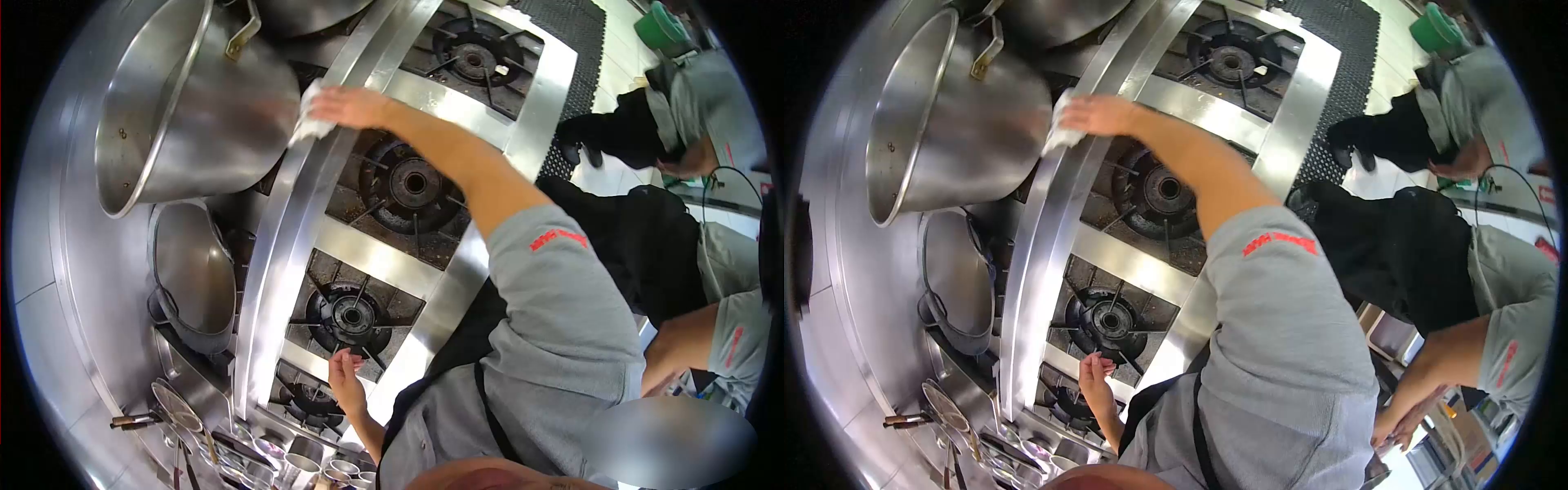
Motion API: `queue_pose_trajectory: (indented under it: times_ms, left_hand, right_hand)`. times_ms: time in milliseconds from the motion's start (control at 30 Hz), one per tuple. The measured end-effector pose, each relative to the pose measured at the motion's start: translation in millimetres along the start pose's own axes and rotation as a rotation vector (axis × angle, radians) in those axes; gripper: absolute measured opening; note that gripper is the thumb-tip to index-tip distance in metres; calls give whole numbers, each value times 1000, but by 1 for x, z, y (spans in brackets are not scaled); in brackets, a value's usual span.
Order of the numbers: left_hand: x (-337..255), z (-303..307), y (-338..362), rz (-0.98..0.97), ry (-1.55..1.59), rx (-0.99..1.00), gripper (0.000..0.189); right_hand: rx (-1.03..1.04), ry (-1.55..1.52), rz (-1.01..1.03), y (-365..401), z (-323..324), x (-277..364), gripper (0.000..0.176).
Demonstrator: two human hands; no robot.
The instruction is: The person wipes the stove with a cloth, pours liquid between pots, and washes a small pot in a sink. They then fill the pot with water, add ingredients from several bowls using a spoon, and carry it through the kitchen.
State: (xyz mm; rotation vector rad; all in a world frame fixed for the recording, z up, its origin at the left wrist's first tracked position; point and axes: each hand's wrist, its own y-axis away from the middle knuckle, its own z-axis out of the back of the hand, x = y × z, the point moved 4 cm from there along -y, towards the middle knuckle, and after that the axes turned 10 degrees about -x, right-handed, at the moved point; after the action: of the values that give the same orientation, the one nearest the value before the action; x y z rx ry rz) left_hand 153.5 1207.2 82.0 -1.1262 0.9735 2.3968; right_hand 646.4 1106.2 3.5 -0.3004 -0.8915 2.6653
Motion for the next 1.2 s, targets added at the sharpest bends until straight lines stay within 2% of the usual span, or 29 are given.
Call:
queue_pose_trajectory:
  times_ms: [33,100,133,200,367,433,567,633,700,733,767,833,867,900,967,1000,1067,1100,1167,1200]
  left_hand:
    - [-3,-1,1,-4,1,-23,21]
    - [2,1,4,10,-18,-77,22]
    - [1,-5,5,80,18,-118,22]
    - [1,-18,-3,144,55,-132,23]
    - [-22,-53,-25,167,65,-90,23]
    - [-32,-67,-36,159,108,-60,23]
    - [-56,-89,-53,152,88,-66,22]
    - [-72,-99,-57,149,69,-69,22]
    - [-81,-109,-61,162,106,-47,22]
    - [-83,-112,-63,164,99,-51,22]
    - [-85,-115,-65,164,127,-43,22]
    - [-89,-121,-65,169,157,-41,21]
    - [-91,-125,-64,176,159,-26,20]
    - [-93,-127,-64,180,161,-15,19]
    - [-92,-127,-61,193,192,-24,19]
    - [-90,-127,-58,211,222,-18,18]
    - [-92,-126,-54,214,221,-30,18]
    - [-93,-124,-51,220,214,-37,18]
    - [-92,-116,-45,194,169,-70,20]
    - [-90,-112,-43,203,219,-74,20]
  right_hand:
    - [-25,40,-16,6,2,-21,46]
    - [18,139,-51,26,-2,-82,49]
    - [9,197,-54,33,-8,-117,50]
    - [94,350,-83,38,5,-156,53]
    - [160,513,-44,48,15,-232,54]
    - [162,415,-122,59,9,-262,54]
    - [161,428,-162,70,11,-310,57]
    - [145,476,-142,79,4,-336,61]
    - [23,568,-11,80,12,-352,50]
    - [161,455,-113,90,-5,-372,52]
    - [159,450,-116,92,-5,-376,52]
    - [295,509,-18,90,2,-384,53]
    - [250,554,-61,84,18,-379,51]
    - [238,548,-59,93,4,-395,51]
    - [51,544,-124,106,-19,-432,48]
    - [41,538,-118,85,-4,-421,48]
    - [398,277,-995,73,25,-424,39]
    - [406,270,-988,79,19,-425,39]
    - [-157,-72,-1431,110,4,-433,27]
    - [-133,-84,-1431,117,-5,-425,27]
